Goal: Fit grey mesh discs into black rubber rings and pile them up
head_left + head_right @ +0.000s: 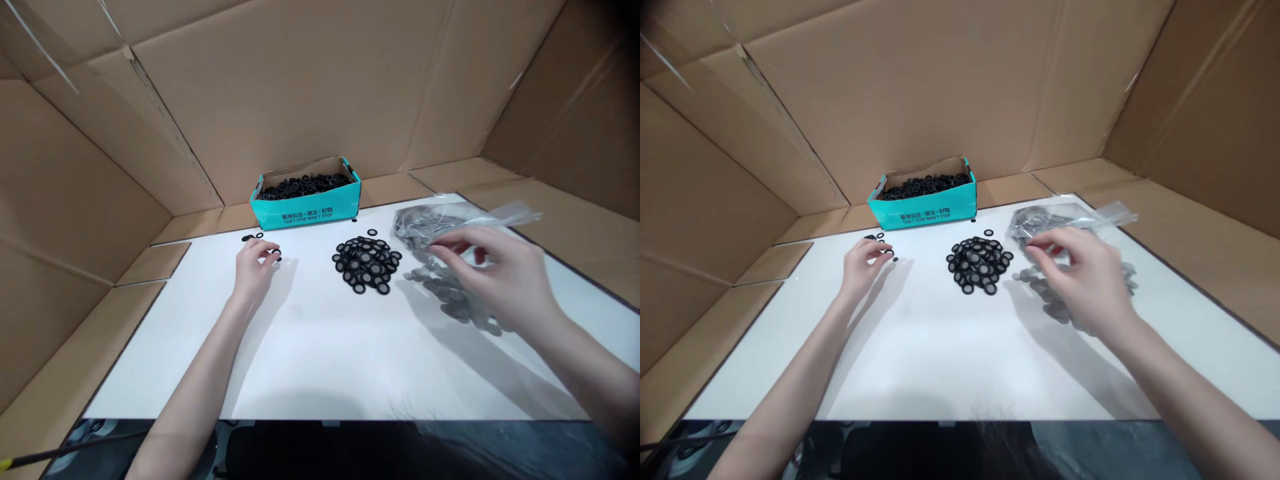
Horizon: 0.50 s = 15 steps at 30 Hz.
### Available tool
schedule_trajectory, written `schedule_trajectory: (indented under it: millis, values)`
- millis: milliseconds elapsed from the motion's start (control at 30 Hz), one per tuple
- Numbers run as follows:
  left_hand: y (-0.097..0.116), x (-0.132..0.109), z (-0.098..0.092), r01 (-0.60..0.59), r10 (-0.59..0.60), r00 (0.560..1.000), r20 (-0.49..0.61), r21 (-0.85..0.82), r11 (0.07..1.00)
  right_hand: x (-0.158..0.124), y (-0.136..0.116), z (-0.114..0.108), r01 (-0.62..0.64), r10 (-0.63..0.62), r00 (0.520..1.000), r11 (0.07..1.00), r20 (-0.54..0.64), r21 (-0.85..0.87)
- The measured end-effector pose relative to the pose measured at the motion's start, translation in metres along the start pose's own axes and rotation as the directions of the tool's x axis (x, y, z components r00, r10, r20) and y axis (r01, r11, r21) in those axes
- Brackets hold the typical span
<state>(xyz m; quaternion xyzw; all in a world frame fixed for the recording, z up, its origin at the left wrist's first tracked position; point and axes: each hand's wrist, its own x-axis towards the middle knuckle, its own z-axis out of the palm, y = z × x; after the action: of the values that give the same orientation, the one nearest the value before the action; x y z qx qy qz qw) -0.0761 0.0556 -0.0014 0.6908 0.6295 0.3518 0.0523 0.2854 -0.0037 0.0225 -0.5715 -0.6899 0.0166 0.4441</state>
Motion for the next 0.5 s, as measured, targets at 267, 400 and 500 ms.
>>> schedule_trajectory:
  millis: [267, 400, 500]
  values:
    - [0.050, -0.032, 0.011, -0.013, 0.092, 0.988, 0.126, -0.525, 0.851, 0.003, -0.068, 0.051, -0.045, -0.105, 0.939, 0.907, 0.329, 0.418]
    - [0.062, -0.040, 0.011, 0.028, 0.118, 0.975, 0.189, -0.629, 0.777, -0.004, -0.072, 0.073, -0.050, -0.140, 0.923, 0.880, 0.359, 0.472]
    - [0.068, -0.044, 0.012, 0.077, 0.122, 0.964, 0.238, -0.681, 0.728, -0.011, -0.068, 0.078, -0.079, -0.102, 0.935, 0.875, 0.341, 0.477]
